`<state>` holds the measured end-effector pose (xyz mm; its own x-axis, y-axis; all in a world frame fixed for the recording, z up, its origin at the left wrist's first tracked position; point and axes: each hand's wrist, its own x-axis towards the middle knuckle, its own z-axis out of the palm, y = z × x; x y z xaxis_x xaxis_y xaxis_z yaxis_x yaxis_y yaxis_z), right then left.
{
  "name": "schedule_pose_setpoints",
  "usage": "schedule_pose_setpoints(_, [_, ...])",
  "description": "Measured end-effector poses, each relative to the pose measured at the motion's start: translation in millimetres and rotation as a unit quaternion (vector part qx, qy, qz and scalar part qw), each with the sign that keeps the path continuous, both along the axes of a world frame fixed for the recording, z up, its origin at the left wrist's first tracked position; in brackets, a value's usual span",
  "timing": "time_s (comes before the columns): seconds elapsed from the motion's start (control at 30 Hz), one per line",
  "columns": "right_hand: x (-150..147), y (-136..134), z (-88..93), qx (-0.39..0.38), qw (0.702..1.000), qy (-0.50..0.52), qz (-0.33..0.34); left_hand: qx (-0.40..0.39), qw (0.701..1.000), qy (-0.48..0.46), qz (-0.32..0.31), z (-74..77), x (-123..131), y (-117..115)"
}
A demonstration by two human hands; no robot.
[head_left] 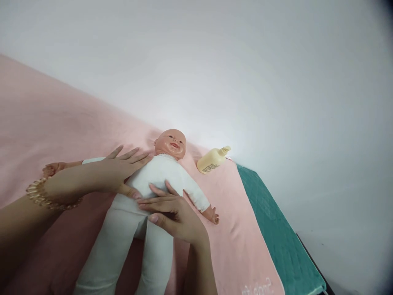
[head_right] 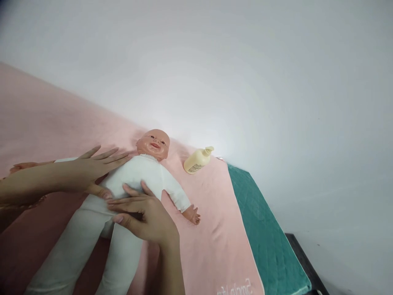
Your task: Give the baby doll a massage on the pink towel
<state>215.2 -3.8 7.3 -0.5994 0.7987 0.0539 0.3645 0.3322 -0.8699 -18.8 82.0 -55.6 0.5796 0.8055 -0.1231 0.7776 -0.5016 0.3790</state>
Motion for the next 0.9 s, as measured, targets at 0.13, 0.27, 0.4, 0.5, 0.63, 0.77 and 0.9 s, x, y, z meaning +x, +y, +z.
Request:
schedule_pose_setpoints(0.13, [4.1,1.9,-4.3,0.014,1.000,-0.004,0.010,-0.001,1.000,-0.001,-0.004,3.9,0.3,-0.6])
schedule_pose_setpoints(0.27, [7.4,6.9,-10.0,0.026,1.000,-0.011,0.006,-0.014,1.000,0.018,-0.002,10.2,2.3,-1.9])
schedule_pose_setpoints(0.4, [9.9,14.9,-19.8,0.058,0.996,-0.051,-0.033,-0.018,0.999,0.045,0.002,10.8,4.5,-2.0])
schedule_pose_setpoints(0.5, [12.9,20.0,-30.3,0.073,0.992,-0.078,-0.074,-0.004,1.000,0.031,-0.005,4.7,4.0,0.4])
schedule_pose_setpoints(0.63, [17.1,23.9,-42.5,0.069,0.979,-0.117,-0.152,0.013,1.000,0.021,-0.002,-2.0,2.4,3.2])
schedule_pose_setpoints(0.77, [18.5,25.7,-46.8,0.067,0.953,-0.188,-0.227,0.049,0.999,0.003,-0.008,8.8,2.3,-8.3])
schedule_pose_setpoints(0.9, [17.9,26.5,-46.9,0.067,0.931,-0.239,-0.267,0.098,0.990,-0.068,-0.073,34.9,4.2,-38.6])
